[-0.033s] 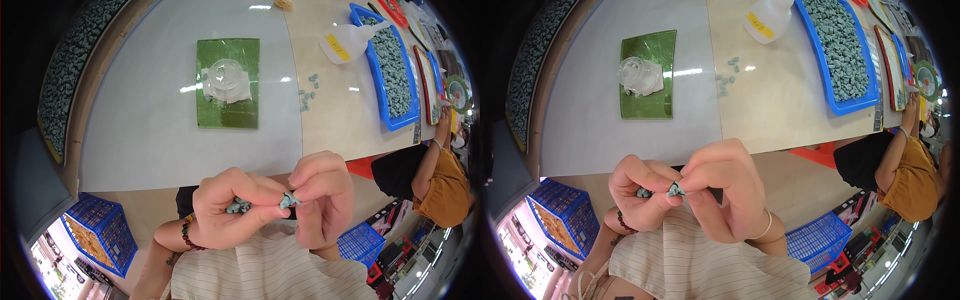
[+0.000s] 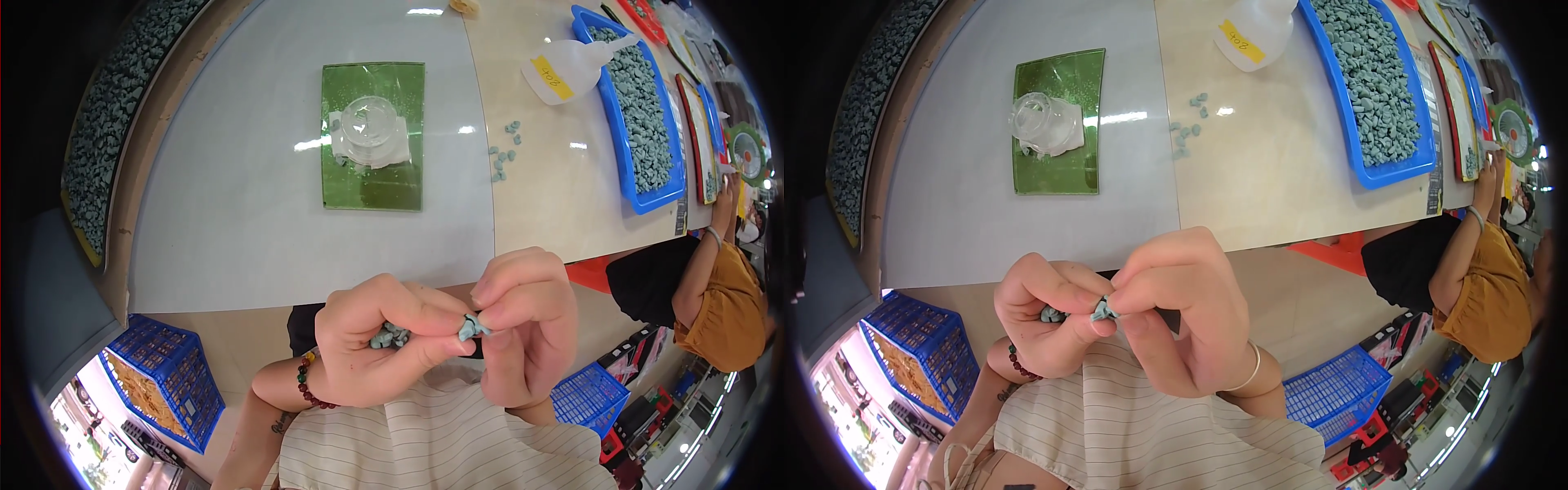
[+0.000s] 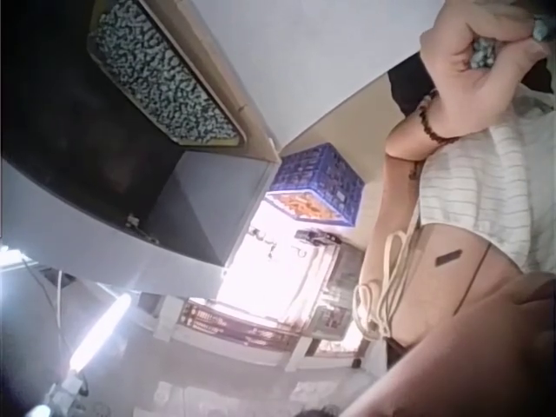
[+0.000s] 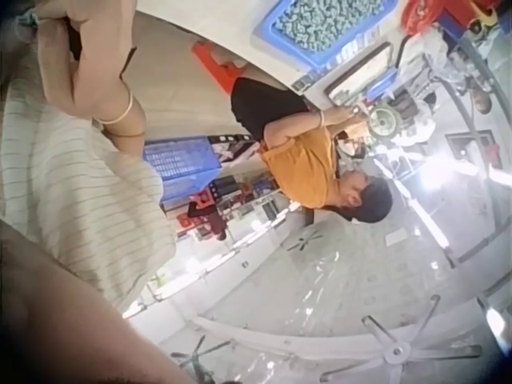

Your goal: The person picks up small components from the table and fits them together by hand.

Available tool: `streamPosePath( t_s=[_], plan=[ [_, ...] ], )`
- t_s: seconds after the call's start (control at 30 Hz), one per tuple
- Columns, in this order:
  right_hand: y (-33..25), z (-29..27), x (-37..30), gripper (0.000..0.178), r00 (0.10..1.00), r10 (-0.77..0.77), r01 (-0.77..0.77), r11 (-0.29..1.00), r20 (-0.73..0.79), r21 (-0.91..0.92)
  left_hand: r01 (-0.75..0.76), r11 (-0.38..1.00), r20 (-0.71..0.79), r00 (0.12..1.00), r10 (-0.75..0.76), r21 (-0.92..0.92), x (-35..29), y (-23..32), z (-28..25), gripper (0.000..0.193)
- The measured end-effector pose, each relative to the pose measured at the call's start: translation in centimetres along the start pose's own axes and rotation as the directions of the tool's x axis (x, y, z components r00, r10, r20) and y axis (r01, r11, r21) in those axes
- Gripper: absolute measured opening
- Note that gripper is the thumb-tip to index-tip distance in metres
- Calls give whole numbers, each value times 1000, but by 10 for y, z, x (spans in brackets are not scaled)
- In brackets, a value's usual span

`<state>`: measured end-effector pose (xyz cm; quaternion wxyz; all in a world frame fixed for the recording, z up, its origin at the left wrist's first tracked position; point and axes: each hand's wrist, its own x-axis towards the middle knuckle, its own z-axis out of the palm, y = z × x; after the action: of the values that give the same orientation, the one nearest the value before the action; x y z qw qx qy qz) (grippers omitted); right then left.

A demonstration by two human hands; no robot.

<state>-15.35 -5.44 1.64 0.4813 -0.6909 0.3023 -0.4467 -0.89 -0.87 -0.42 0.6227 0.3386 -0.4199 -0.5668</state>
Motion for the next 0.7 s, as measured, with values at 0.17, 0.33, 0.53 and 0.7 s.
streamPosePath(
  t_s=[0.17,0.33,0.53,0.7],
  plan=[
    [0,0,0,26,996,-86,85,989,-8,-118,2,999,-1,1000,-1,40,1,2,1,22],
    [9,0,-1,30,976,-217,213,964,-10,-160,-66,997,-54,997,63,-47,0,-3,3,14],
    [6,-7,0,32,973,-230,232,947,35,-224,-146,989,-78,987,144,-28,1,-5,6,15],
    [4,-5,3,31,989,-145,142,987,-40,-73,-234,968,101,969,225,93,4,-7,-3,21]
  ],
)
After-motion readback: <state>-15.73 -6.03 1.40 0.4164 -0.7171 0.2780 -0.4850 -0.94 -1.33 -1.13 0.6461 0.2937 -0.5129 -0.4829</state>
